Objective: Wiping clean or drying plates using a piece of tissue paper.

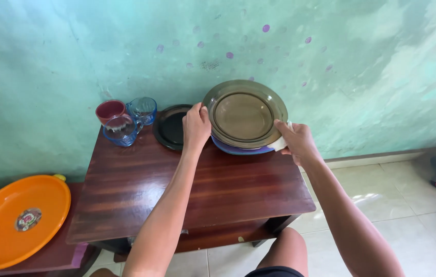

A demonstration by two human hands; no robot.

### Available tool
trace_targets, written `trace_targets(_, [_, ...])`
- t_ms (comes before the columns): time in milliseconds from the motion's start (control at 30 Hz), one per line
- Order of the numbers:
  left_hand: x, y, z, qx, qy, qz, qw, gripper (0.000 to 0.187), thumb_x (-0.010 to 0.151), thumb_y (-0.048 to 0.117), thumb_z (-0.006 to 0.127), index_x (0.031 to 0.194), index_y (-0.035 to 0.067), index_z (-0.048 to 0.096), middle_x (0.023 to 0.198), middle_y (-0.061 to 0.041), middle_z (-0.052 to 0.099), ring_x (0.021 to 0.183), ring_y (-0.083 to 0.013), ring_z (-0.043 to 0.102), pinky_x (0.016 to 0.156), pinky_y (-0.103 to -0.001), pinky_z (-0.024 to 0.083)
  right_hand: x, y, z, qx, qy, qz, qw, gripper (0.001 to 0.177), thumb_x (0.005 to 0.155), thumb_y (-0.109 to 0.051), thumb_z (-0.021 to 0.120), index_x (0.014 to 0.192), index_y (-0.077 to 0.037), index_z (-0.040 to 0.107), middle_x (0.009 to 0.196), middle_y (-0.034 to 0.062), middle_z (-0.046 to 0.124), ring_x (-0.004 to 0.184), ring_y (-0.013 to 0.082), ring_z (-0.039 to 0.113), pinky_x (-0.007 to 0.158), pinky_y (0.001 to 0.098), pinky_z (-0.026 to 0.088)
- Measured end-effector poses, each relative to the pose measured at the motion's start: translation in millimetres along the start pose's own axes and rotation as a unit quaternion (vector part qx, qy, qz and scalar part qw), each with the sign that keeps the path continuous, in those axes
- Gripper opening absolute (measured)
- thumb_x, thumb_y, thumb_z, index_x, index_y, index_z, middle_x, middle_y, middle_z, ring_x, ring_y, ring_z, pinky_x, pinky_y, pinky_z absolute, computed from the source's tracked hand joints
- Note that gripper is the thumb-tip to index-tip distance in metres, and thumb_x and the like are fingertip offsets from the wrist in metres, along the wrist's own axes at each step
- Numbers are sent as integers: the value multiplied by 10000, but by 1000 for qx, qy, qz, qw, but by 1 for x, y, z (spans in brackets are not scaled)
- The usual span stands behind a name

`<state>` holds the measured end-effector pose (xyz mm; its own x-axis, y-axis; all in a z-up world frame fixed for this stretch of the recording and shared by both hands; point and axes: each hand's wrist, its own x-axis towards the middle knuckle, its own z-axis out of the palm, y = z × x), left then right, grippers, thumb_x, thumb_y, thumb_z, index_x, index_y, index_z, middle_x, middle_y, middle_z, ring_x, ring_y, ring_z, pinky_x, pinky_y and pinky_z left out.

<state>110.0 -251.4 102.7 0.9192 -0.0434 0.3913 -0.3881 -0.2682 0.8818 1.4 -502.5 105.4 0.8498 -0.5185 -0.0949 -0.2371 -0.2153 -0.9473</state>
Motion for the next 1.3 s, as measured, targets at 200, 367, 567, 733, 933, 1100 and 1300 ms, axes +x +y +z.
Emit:
trace_targets(200, [23, -32, 25, 96, -14, -25, 995, 271, 1017, 164, 534, 1017, -49, 700, 837, -283, 720, 852, -439, 732, 771, -511, 548, 18, -4, -7, -189, -1, 66, 980, 671, 953, -588, 661, 670, -4, 492, 554, 93, 485, 449, 186, 464, 405, 389, 251])
trace_targets(367, [32, -57, 38, 129, 14, 13, 991, 343, 991, 191, 568, 1221, -36, 684, 1003, -301, 723, 963, -447, 716, 835, -482, 570, 21, -3, -3, -265, -11, 45, 963, 699, 946, -633, 584, 615, -18, 549, 554, 131, 581, 448, 214, 543, 394, 406, 392])
trace_targets(567, [12, -19, 9, 161, 13, -19, 987, 454, 998, 343, 565, 1272, -1, 677, 999, -300, 720, 946, -472, 704, 826, -512, 566, -6, 4, -18, -339, -22, 17, 940, 828, 943, -743, 457, 568, -26, 635, 575, 162, 677, 519, 238, 692, 505, 391, 554])
trace_targets(733, [-48, 32, -35, 245, -4, 5, 970, 510, 1033, 418, 488, 1337, 42, 649, 1154, -214, 728, 1027, -427, 716, 868, -523, 561, -74, -6, 10, -381, -102, -42, 918, 881, 941, -765, 441, 603, 23, 645, 552, 205, 660, 515, 262, 740, 574, 411, 613])
trace_targets(933, [-110, 31, -76, 421, -41, 231, 876, 843, 1005, 640, 391, 1492, -47, 408, 1555, -253, 421, 1470, -414, 290, 1198, -530, 170, -132, -31, 44, -448, 56, -277, 848, 741, 957, -672, 388, 1298, -75, 663, 1208, 137, 734, 1227, 330, 615, 1021, 543, 420])
trace_targets(1100, [-136, 37, -104, 455, -118, 166, 867, 920, 1001, 697, 273, 1522, -60, 321, 1596, -248, 324, 1510, -390, 224, 1215, -526, 96, -143, -19, 72, -494, -74, -344, 795, 727, 1017, -614, 256, 1582, -163, 339, 1663, 138, 226, 1538, 396, 89, 1212, 561, 63])
trace_targets(1300, [-144, 34, -119, 456, -126, 123, 872, 928, 1004, 703, 252, 1544, -50, 291, 1604, -255, 296, 1516, -394, 207, 1220, -524, 93, -148, -28, 86, -485, -67, -349, 799, 717, 1033, -612, 261, 1574, -148, 338, 1658, 165, 247, 1544, 401, 112, 1217, 562, 61])
